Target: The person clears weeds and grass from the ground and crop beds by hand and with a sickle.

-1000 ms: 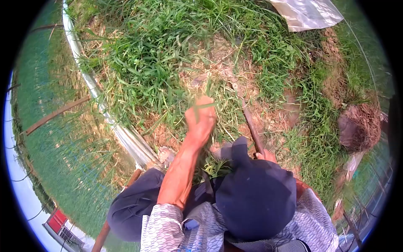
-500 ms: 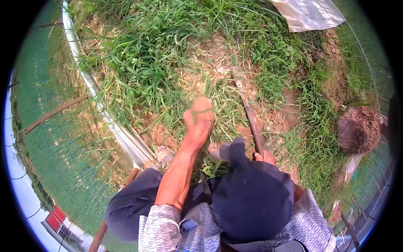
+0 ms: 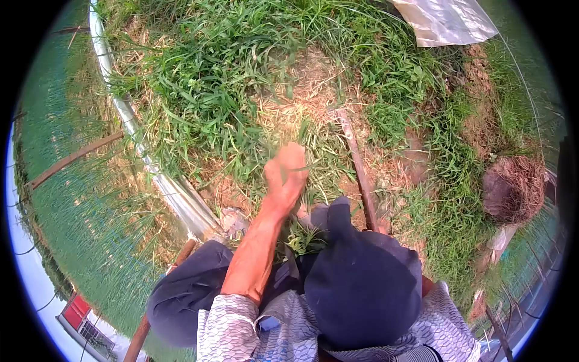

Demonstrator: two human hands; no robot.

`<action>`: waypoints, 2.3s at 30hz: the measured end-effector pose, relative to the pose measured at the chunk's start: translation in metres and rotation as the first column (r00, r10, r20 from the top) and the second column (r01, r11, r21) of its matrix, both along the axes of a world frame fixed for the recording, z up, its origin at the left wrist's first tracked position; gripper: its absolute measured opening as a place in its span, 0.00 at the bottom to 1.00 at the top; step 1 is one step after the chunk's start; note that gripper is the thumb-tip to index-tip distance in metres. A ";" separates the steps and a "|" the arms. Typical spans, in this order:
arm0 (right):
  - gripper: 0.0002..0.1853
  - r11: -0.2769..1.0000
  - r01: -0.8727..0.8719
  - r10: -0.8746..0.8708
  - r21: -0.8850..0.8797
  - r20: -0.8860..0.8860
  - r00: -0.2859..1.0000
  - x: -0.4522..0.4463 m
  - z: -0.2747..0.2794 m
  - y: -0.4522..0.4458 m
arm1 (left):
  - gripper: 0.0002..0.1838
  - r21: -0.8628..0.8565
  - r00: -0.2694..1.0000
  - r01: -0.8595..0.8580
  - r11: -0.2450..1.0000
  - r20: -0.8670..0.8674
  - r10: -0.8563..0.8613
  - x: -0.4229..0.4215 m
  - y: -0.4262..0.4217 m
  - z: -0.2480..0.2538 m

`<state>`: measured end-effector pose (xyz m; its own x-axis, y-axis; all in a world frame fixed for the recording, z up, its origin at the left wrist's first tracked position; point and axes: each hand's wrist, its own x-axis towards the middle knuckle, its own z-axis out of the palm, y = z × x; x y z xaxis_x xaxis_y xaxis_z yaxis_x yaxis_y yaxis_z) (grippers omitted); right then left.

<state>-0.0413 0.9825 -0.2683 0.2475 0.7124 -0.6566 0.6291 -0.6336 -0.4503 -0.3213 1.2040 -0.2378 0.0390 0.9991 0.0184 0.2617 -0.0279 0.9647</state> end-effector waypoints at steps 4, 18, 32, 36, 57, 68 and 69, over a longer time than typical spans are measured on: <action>0.22 0.986 0.145 -0.162 -0.087 -0.240 0.957 -0.006 0.009 0.021 | 0.12 -0.171 0.973 -0.068 0.983 0.206 0.103 -0.001 -0.003 -0.016; 0.23 0.982 0.021 -0.053 -0.189 -0.170 0.984 0.020 0.045 -0.004 | 0.05 -0.063 0.591 0.188 0.980 -0.790 -0.164 -0.013 -0.013 -0.027; 0.19 0.946 0.277 -0.260 0.169 -0.117 0.959 0.027 0.034 0.093 | 0.55 -0.503 0.770 -0.182 0.845 -0.607 -0.196 0.038 0.083 0.018; 0.20 0.973 0.118 -0.090 0.200 -0.142 0.986 0.023 0.027 0.090 | 0.47 -0.211 0.514 -0.156 0.965 -0.852 -0.103 0.057 0.045 0.001; 0.20 0.986 0.159 -0.146 0.040 -0.230 0.962 -0.023 0.018 0.112 | 0.05 -0.340 0.199 0.282 0.897 -0.894 -0.402 0.023 0.080 0.030; 0.17 0.911 0.374 -0.411 -0.175 -0.465 0.784 -0.009 0.021 0.129 | 0.05 -0.307 0.297 0.316 0.898 -0.867 -0.401 0.020 0.080 0.034; 0.18 0.925 0.346 -0.380 -0.157 -0.394 0.837 -0.010 0.025 0.138 | 0.04 -0.368 0.284 0.291 0.883 -0.849 -0.446 0.020 0.084 0.033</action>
